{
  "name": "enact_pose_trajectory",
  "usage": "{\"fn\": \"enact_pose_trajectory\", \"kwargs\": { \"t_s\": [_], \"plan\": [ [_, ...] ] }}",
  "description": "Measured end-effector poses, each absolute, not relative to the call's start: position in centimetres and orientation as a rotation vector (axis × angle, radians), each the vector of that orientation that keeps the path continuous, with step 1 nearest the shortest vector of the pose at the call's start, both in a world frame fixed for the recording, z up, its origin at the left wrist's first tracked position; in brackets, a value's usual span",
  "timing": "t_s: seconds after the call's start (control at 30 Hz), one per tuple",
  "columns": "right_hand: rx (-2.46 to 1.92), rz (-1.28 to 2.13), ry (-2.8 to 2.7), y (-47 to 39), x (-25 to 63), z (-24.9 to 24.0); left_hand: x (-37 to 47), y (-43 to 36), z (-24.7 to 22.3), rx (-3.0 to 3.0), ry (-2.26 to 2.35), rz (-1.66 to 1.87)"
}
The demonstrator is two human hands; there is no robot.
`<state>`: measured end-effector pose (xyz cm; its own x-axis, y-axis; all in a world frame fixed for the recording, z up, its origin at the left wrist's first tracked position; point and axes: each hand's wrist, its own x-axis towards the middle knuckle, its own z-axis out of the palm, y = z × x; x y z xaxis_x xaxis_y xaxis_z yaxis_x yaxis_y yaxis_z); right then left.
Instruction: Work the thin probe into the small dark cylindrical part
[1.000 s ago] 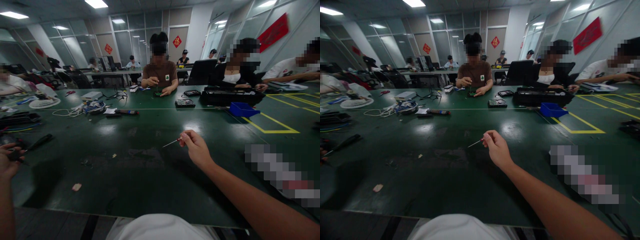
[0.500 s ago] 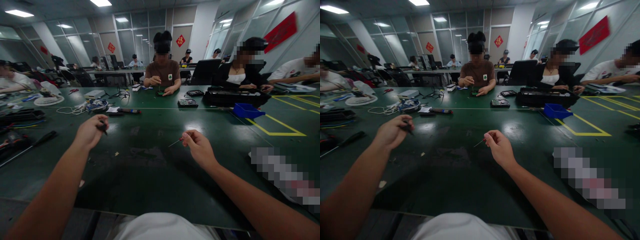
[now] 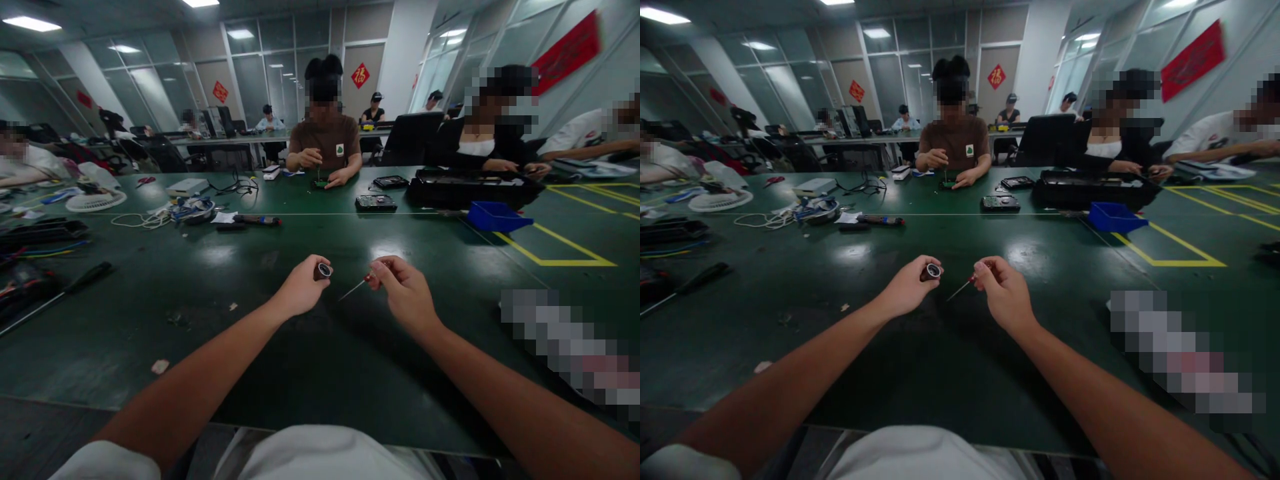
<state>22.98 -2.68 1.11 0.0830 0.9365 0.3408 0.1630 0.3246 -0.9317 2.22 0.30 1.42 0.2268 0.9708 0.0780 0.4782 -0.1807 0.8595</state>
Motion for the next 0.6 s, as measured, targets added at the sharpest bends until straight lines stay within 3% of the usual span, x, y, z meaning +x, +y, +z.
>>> {"fn": "enact_pose_trajectory", "kwargs": {
  "t_s": [0.6],
  "plan": [
    [-1.102,0.822,-1.342,-2.7,22.7,0.9,1.2,-0.1,-0.2,1.920,1.260,0.872]
  ]
}}
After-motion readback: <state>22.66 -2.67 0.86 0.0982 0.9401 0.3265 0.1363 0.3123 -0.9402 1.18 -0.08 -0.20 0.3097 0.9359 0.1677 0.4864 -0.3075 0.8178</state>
